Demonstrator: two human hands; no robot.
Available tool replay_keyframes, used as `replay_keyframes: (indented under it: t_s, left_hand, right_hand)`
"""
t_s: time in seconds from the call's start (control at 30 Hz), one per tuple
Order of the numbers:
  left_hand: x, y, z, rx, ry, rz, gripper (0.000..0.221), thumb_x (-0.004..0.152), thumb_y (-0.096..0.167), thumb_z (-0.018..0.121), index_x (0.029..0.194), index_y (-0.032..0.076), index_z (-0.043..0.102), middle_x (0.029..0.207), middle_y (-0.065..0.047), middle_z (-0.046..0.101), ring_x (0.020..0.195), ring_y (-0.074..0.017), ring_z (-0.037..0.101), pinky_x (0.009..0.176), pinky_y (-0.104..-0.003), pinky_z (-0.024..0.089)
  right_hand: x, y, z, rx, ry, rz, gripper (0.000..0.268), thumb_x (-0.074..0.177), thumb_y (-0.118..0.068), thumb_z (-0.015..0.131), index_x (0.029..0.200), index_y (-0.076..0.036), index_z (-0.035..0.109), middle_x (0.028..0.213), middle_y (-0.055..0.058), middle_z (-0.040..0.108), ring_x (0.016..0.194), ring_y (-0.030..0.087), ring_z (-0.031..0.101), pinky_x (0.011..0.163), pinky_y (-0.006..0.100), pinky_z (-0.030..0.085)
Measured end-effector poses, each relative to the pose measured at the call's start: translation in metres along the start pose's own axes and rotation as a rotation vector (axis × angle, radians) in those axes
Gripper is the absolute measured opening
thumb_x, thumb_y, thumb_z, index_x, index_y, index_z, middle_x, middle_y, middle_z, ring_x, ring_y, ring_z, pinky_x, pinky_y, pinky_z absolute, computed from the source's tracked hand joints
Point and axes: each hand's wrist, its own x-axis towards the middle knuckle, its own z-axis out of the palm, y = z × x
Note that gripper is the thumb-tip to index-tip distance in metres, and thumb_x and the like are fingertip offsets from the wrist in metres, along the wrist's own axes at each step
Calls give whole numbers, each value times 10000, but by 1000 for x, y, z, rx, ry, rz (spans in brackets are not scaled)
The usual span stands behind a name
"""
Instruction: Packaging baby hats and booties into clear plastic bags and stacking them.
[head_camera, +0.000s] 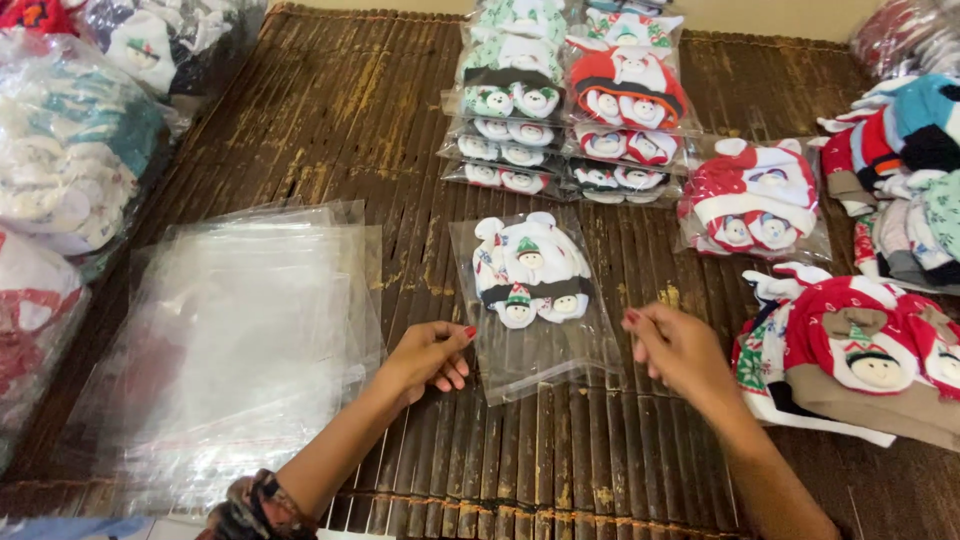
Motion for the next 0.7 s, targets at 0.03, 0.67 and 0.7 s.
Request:
replay_keyframes:
  t_s: [0.03, 0.67, 0.7]
  left_hand:
    - [6, -1, 2, 6, -6, 3, 525, 945, 300, 729, 1270, -90, 594, 623, -224, 674, 422, -247, 678, 347, -272, 568]
    - [18, 6, -15, 23, -118, -115, 389, 899, 108, 734, 1191, -112, 600, 603, -216, 663, 404, -222, 658, 320, -242, 536]
    - [19, 3, -15, 20, -121, -140, 391, 909, 102, 721, 1219, -103, 599, 627, -235, 680, 423, -241, 676, 326, -248, 545]
  right_hand:
    - [15, 10, 8, 3, 9, 0, 246, 1028, -214, 581, 1078, -32, 739, 606, 165, 712, 414, 206, 627, 333, 284, 506]
    - [34, 14, 13, 376, -192, 243, 336, 992, -236, 644, 1071, 91, 657, 488, 109, 487, 293, 101, 396, 205, 194, 289]
    - [37, 16, 13, 396, -206, 260, 310, 988, -226, 653, 1024, 82, 678, 476, 118, 488, 279, 114, 397, 194, 205, 282]
